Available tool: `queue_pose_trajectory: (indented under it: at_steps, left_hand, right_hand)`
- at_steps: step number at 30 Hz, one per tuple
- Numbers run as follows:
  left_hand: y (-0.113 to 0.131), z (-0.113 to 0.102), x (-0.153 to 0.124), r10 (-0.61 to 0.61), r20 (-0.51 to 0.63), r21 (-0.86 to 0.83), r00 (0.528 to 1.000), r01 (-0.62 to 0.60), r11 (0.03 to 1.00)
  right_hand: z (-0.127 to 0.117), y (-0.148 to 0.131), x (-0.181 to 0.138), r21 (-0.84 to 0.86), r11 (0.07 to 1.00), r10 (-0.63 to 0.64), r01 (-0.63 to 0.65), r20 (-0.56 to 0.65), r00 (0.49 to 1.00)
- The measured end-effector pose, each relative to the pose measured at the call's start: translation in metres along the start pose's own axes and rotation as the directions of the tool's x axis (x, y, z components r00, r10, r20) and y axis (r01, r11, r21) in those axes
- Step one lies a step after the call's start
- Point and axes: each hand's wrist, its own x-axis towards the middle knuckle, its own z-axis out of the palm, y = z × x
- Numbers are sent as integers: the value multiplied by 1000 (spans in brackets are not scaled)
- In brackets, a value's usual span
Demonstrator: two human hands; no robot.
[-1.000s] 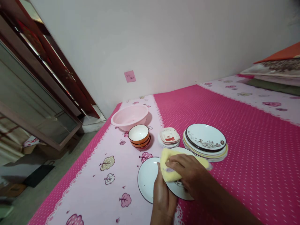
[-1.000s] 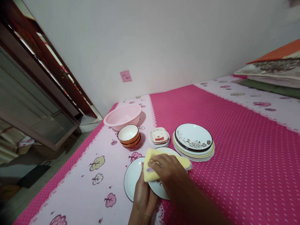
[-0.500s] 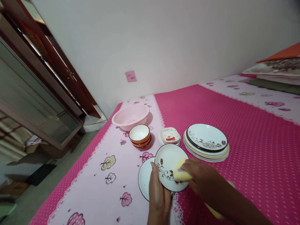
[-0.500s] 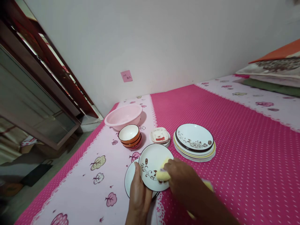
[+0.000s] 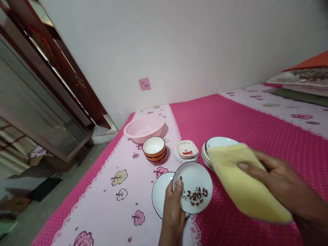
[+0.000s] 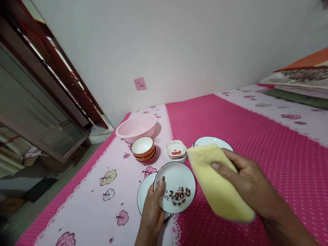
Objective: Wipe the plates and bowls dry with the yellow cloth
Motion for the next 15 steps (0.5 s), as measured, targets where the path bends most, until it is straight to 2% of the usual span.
queue_pose_trajectory:
  at_steps: [2,4,7,9,12,15]
  left_hand:
    - [0,-3,-1,-2,48,115,999,-4,993]
    - [2,-4,-3,4,135,261,991,-40,964]
    - [8,3,-9,-21,312,478,950,-138,867]
    - [12,10,-14,-74,424,539,903,-186,822]
    - [15,19,-20,-117,480,563,869,-203,801]
    - [13,19,-20,-69,493,572,867,-264,776]
  right_hand:
    - [-10,1,2,-109,993,-62,46,-149,987]
    - [-11,-1,3,-214,968,-162,132,-129,978]
    - [3,-5,-1,-271,900,-317,341,131,939]
    - [18,-7,-5,-260,869,-341,420,301,891]
    - [38,-10,-11,-288,865,-249,411,465,850]
    - [46,-9,-13,-319,861,-203,396,500,842]
